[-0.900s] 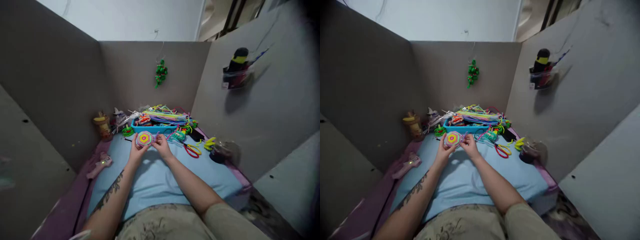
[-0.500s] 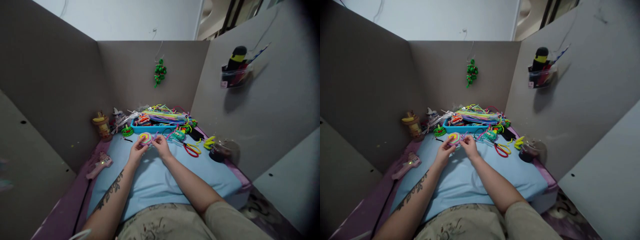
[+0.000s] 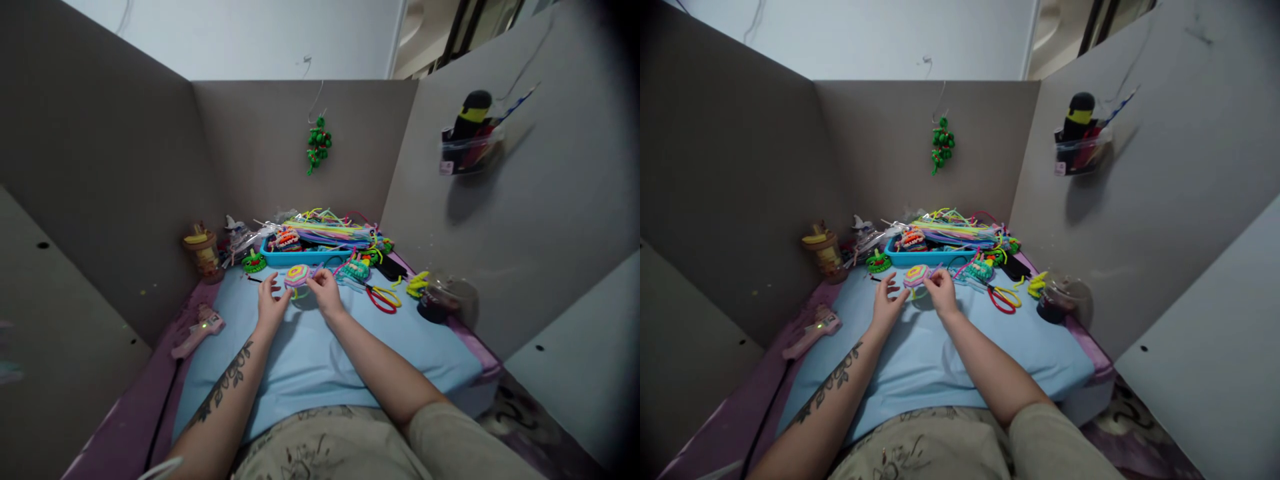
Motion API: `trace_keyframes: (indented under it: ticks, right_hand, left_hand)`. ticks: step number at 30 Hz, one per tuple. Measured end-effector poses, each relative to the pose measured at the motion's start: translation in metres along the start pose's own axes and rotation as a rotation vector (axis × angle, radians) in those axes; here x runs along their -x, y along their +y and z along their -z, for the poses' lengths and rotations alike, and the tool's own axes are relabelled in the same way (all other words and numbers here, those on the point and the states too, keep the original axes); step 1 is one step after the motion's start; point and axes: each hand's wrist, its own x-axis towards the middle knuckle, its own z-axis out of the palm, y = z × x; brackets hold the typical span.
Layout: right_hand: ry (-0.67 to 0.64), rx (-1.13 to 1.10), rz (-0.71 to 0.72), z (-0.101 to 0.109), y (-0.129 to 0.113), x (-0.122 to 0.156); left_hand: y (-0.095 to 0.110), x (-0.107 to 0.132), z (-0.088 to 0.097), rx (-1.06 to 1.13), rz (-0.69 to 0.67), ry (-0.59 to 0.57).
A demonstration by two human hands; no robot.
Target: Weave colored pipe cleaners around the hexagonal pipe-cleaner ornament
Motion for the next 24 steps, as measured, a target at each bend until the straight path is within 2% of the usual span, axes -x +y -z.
trace_keyframes:
  ticks: [6,10,12,16,24]
  right_hand:
    - [-0.158,0.033,0.009,0.001,-0.005,0.001]
    - [-0.206,0.01,-0.039,-0.001,-0.006,0.004]
    - [-0.219,-0.007,-0.056,-0.002,-0.007,0.005]
    - [-0.213,-0.035,-0.094,-0.004,-0.007,0.006]
    - [-0.142,-0.025,-0.123,-0.005,-0.003,0.006]
  left_hand:
    - [0.006,0.003,-0.003,0.22,0.034,-0.2]
    - [0.006,-0.001,-0.002,0.453,0.055,-0.228]
    - [0.004,-0.004,-0.001,0.504,0.088,-0.214]
    - [0.006,-0.005,-0.001,0.459,0.143,-0.194]
    - [0.018,0.001,-0.001,0.311,0.104,-0.13]
